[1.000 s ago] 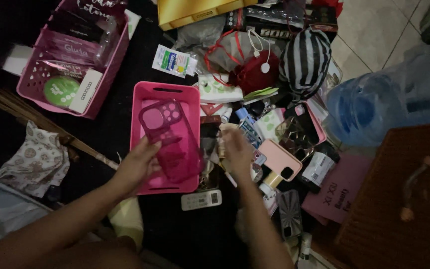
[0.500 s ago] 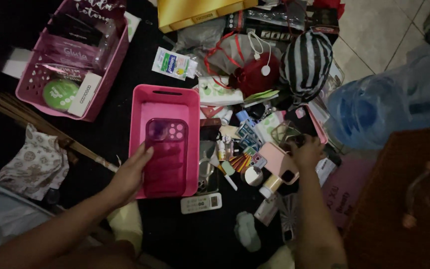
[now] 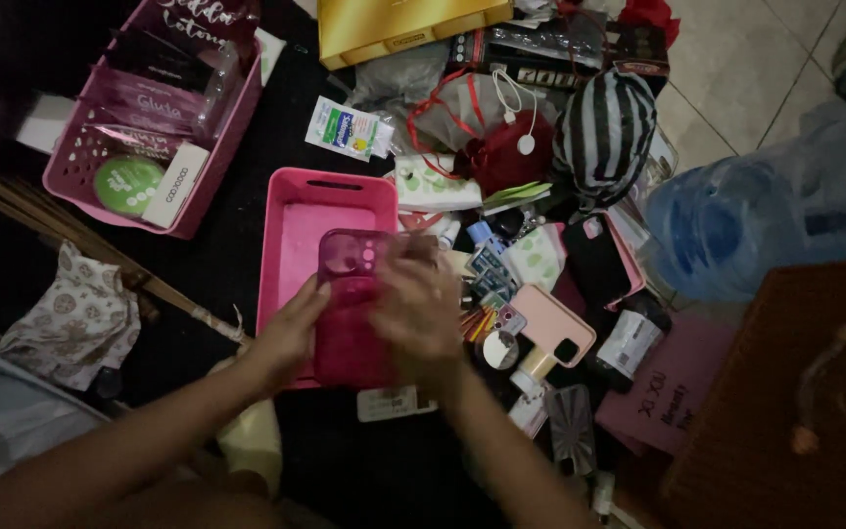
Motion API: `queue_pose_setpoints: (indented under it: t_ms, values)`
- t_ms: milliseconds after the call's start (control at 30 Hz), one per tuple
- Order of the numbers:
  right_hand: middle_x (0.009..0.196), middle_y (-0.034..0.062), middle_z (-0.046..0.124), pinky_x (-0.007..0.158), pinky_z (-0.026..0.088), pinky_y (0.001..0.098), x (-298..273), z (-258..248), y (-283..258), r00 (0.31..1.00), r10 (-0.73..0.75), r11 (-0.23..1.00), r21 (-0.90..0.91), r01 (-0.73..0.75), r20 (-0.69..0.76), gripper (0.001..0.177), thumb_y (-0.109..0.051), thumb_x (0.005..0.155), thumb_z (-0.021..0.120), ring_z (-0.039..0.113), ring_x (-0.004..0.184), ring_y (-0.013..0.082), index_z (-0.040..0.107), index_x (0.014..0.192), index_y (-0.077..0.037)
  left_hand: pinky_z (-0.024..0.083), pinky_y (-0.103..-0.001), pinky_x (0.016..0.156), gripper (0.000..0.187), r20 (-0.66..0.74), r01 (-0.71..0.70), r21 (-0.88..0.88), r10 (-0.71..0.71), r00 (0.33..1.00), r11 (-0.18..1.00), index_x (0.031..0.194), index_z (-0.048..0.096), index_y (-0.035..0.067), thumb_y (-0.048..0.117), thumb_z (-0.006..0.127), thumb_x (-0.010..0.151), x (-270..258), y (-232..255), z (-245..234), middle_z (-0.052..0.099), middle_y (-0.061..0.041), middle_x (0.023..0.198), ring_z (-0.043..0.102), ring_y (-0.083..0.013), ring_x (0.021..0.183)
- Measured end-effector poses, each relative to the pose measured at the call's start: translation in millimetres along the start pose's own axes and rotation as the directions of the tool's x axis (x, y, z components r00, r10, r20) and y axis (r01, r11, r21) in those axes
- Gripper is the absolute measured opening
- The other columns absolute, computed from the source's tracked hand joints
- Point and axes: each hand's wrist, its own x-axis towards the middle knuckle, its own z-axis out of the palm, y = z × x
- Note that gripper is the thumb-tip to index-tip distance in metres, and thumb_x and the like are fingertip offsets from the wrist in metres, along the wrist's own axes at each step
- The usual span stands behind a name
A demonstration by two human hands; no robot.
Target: The person organizes various items by hand, placing a pouch, a jar, and packets into a pink basket. They then fill a second pink basket with phone cases, small boxes, and additional packets from the pile.
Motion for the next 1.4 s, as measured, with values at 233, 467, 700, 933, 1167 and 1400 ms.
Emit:
queue_pose_setpoints:
  t_ms: [233,467,700,933,1167,1400]
  values:
    - [0.162,0.0395,0.020,0.117,0.040,0.0509,21,24,-45,0.862,0.498,0.840,0.192,-0.507,0.098,0.095,-0.029,0.091,0.076,0.025,0.153,0.0514,0.016,0.161,-0.003,0.052,-0.035,0.104,0.049,-0.051,-0.107,-0.034,0.105,0.993,0.994,0.150,0.038,0.009,0.030,0.032,0.106,-5,-2,1,0.061,-0.011,0.136,0.063,-0.0202,0.123]
    - [0.166,0.0289,0.031,0.119,0.041,0.0446,-11,36,-44,0.687,0.625,0.515,0.465,-0.720,0.371,0.078,-0.020,0.103,0.058,0.043,0.149,0.0405,0.016,0.167,-0.004,0.056,-0.041,0.092,0.061,-0.164,0.040,0.070,-0.028,0.986,0.997,0.152,0.032,0.014,0.025,0.055,0.096,-8,0,10,0.059,-0.012,0.134,0.063,-0.0239,0.118]
    - [0.145,0.0158,0.054,0.102,0.052,0.0408,-106,10,109,0.573,0.818,0.534,0.420,-0.734,-0.039,0.047,-0.019,0.104,0.059,0.059,0.124,0.0290,0.049,0.146,-0.001,0.052,-0.040,0.101,0.062,-0.129,-0.006,0.086,0.017,0.992,0.996,0.153,0.034,0.011,0.024,0.056,0.098,-3,-6,-1,0.058,-0.010,0.138,0.059,-0.0219,0.124]
    - [0.127,0.0258,0.063,0.103,0.045,0.0530,-289,-55,228,0.630,0.763,0.478,-0.533,-0.699,-0.142,0.058,-0.018,0.081,0.070,0.057,0.119,0.0468,0.061,0.136,-0.001,0.047,-0.037,0.106,0.061,-0.130,-0.022,0.130,0.039,0.991,0.991,0.154,0.036,0.010,0.023,0.056,0.098,5,-4,-8,0.058,-0.009,0.140,0.058,-0.0196,0.126]
    - [0.111,0.0263,0.063,0.088,0.047,0.0551,-315,-75,230,0.487,0.861,0.309,-0.610,-0.729,-0.145,0.041,-0.019,0.087,0.072,0.060,0.102,0.0443,0.070,0.126,-0.006,0.048,-0.037,0.103,0.059,-0.071,-0.107,0.127,0.116,0.991,0.986,0.156,0.036,0.010,0.016,0.053,0.100,5,-6,-13,0.059,-0.010,0.138,0.058,-0.0189,0.122]
    - [0.097,0.0098,0.070,0.084,0.055,0.0356,-203,-120,201,0.602,0.738,0.659,0.132,-0.741,-0.304,0.020,-0.020,0.108,0.063,0.067,0.088,0.0190,0.067,0.115,-0.001,0.055,-0.033,0.096,0.058,-0.109,-0.028,0.106,0.039,0.993,0.994,0.154,0.034,0.015,0.017,0.051,0.099,1,2,-12,0.062,-0.003,0.129,0.063,-0.0130,0.111]
